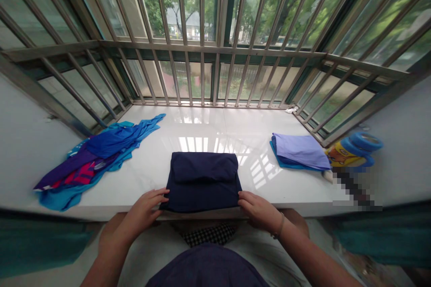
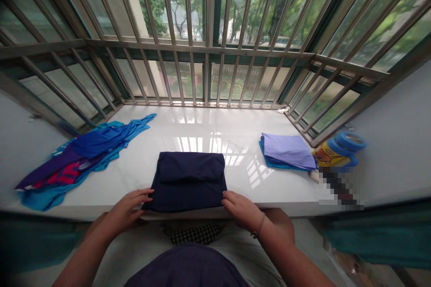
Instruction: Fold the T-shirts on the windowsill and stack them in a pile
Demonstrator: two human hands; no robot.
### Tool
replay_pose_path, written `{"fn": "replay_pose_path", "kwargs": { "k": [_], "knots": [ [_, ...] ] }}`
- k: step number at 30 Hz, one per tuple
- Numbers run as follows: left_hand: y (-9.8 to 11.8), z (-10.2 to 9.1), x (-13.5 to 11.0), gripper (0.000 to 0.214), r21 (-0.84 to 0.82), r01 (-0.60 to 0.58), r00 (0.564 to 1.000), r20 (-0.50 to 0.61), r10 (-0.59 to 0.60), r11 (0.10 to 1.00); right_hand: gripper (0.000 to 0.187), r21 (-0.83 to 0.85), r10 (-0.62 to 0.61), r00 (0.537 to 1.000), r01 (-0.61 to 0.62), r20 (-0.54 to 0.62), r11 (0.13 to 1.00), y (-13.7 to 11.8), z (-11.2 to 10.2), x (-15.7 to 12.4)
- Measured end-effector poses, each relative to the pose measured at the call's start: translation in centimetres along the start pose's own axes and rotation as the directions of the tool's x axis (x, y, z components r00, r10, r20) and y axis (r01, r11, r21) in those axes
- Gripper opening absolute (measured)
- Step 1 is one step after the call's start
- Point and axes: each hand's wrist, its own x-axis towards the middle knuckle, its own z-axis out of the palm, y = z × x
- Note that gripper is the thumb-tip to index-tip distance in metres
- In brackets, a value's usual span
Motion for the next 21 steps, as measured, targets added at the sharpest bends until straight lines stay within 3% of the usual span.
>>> {"fn": "replay_pose_path", "kwargs": {
  "k": [5, 9, 13, 17, 19, 21],
  "knots": [
    [0.5, -0.3, -0.3, 0.033, -0.061, 0.014, 0.999, 0.041, -0.011, 0.998, 0.041, 0.160, 0.025, 0.999, -0.031, 0.042, 0.987, 0.2, -0.8, -0.6],
    [2.4, -3.0, 1.9, 0.027, -0.205, 0.158, 0.979, 0.159, -0.127, 0.966, 0.043, 0.464, 0.229, 0.973, -0.188, -0.034, 0.866, 0.6, -2.6, 0.9],
    [3.4, -5.7, 7.2, 0.038, -0.326, 0.334, 0.911, 0.353, -0.214, 0.885, 0.029, 0.736, 0.482, 0.876, -0.324, -0.003, 0.594, 2.6, -3.5, 4.7],
    [2.2, -5.4, 12.1, 0.052, -0.484, 0.491, 0.858, 0.413, -0.306, 0.724, 0.035, 0.893, 0.684, 0.726, -0.353, 0.074, 0.279, 4.9, -2.3, 8.3],
    [1.2, -4.5, 13.6, 0.058, -0.510, 0.605, 0.794, 0.443, -0.416, 0.612, 0.037, 0.902, 0.760, 0.643, -0.380, 0.097, 0.206, 5.6, -1.4, 9.3],
    [0.3, -3.7, 14.6, 0.062, -0.525, 0.669, 0.743, 0.452, -0.493, 0.527, 0.038, 0.899, 0.794, 0.602, -0.391, 0.088, 0.197, 6.1, -0.5, 9.8]
  ]
}}
